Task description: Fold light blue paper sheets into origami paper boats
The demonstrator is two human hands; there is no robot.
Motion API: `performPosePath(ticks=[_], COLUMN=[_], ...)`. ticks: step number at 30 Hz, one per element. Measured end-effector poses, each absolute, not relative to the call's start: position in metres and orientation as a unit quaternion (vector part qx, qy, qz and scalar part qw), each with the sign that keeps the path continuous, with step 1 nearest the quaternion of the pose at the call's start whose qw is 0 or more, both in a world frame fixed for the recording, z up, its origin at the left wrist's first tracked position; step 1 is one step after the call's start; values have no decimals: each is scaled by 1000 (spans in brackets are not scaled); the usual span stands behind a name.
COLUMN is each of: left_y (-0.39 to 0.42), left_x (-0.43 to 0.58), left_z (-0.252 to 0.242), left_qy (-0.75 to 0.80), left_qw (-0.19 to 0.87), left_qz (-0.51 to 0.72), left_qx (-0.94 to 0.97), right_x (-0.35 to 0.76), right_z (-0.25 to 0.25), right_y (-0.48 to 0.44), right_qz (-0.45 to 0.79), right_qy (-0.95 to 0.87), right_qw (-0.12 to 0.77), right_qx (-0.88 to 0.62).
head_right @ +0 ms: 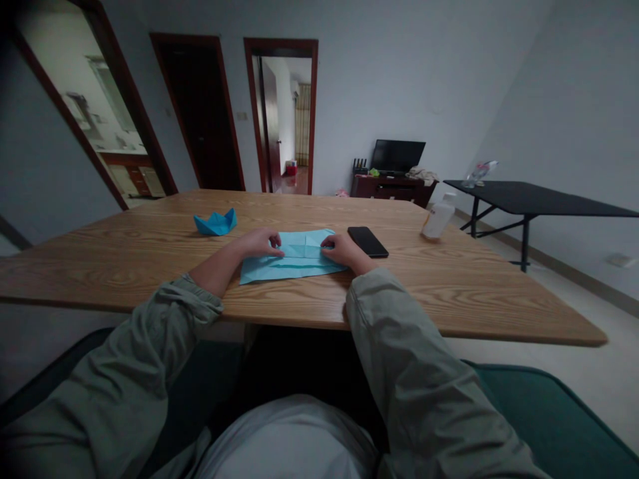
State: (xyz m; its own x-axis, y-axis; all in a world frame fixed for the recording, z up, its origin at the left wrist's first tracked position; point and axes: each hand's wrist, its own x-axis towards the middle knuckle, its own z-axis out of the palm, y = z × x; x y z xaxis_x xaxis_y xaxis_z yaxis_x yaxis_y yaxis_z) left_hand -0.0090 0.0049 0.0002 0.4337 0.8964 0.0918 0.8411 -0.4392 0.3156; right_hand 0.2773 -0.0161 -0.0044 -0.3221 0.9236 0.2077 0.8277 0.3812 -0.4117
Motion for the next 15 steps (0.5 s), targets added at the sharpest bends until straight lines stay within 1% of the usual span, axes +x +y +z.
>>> performPosePath(ticks=[8, 15], left_y=[9, 6], left_x=[-12, -13], left_z=[-4, -2], left_qy=[533, 528], left_qw=[84, 37], left_qz=[106, 170], left_qx=[835, 831], right_x=[276, 278], right_z=[-3, -6], right_y=[-17, -14], right_qz=[125, 125], right_qy=[-806, -803], right_qw=[206, 210], right_qx=[-541, -544])
